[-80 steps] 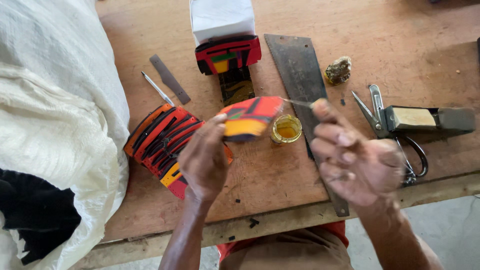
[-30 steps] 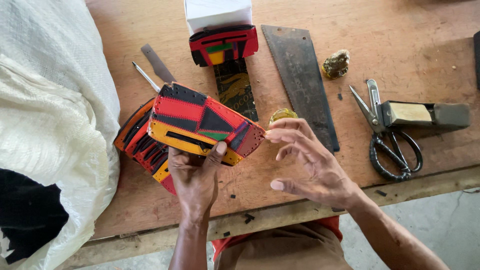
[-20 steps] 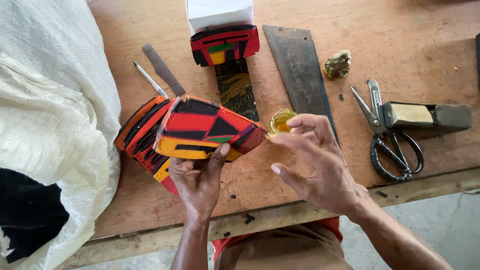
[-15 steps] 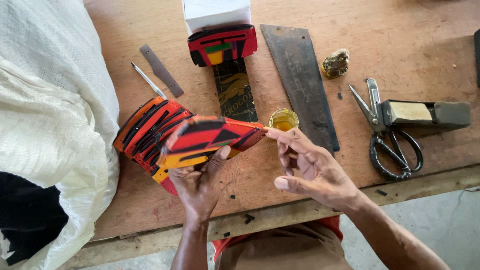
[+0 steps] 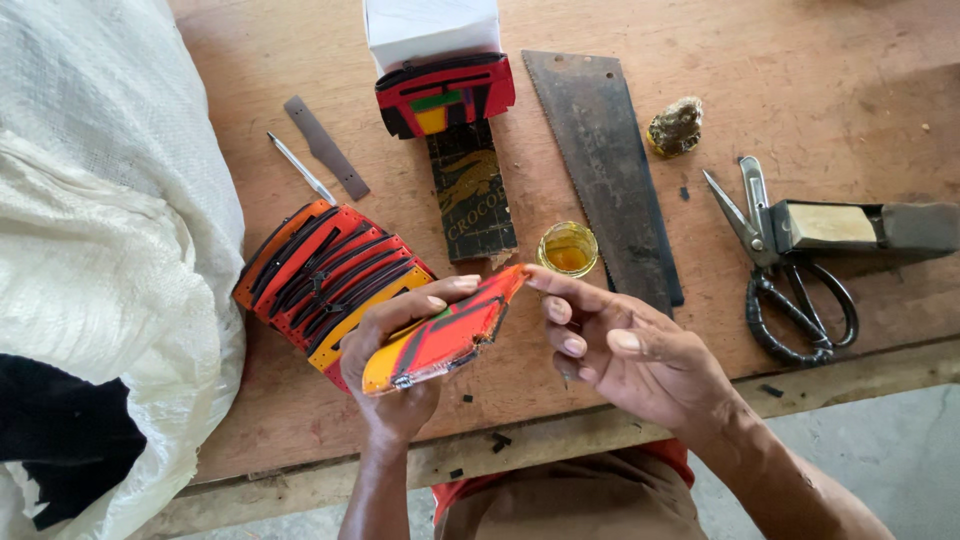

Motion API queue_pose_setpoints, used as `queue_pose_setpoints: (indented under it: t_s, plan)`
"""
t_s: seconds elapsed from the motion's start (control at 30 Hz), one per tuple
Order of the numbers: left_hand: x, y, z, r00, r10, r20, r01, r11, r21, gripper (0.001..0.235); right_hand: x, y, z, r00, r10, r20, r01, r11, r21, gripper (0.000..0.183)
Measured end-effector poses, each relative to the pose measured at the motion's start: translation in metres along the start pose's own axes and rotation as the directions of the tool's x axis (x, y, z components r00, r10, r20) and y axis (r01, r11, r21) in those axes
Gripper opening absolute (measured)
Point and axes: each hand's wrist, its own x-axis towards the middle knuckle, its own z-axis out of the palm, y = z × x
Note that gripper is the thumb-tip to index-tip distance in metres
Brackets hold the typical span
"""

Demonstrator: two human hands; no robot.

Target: The person applies a yellow substance from a small jar to the edges of colorful patterned leather pouches using a finger. They handle each pouch one at a time, rubbing the substance along the seams and edges, then place the treated pouches into a white box.

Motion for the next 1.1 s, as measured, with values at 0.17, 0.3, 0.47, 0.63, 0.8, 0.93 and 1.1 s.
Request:
queue_pose_setpoints:
  t_s: [0.17, 0.3, 0.47, 0.63, 0.8, 0.93, 1.1]
  plan:
    - [0.015, 0.004, 0.005, 0.995, 0.091, 0.049, -0.094, 0.994, 0.056, 0.031, -0.005, 0.0, -0.002, 0.999, -0.013, 0.044, 0.005, 0.985, 0.173, 0.09]
    - [0.055, 0.009, -0.008, 0.995, 0.098, 0.004, -0.092, 0.918, 0.386, 0.023, -0.011, 0.001, -0.013, 0.992, -0.121, 0.019, 0.118, 0.987, 0.11, 0.065]
    - [0.137, -0.01, -0.028, 0.966, 0.205, 0.158, -0.259, 0.806, 0.532, 0.018, -0.012, 0.014, -0.026, 0.991, -0.123, -0.051, 0.115, 0.983, -0.143, 0.053]
    - [0.194, -0.07, -0.014, 0.912, 0.271, 0.308, -0.394, 0.79, 0.47, 0.018, -0.022, 0.022, -0.034, 0.99, -0.109, -0.092, 0.089, 0.977, -0.195, 0.048]
    - [0.199, -0.119, -0.011, 0.942, 0.186, 0.279, -0.315, 0.777, 0.545, 0.017, -0.032, 0.019, -0.042, 0.98, -0.139, -0.145, 0.103, 0.967, -0.235, 0.043]
    - [0.194, -0.142, -0.015, 0.962, 0.152, 0.228, -0.257, 0.789, 0.559, 0.016, -0.031, 0.017, -0.051, 0.982, -0.128, -0.135, 0.097, 0.972, -0.214, 0.043]
    - [0.19, -0.152, -0.012, 0.94, 0.235, 0.247, -0.341, 0.663, 0.666, 0.014, -0.03, 0.018, -0.056, 0.981, -0.145, -0.129, 0.115, 0.971, -0.21, 0.042]
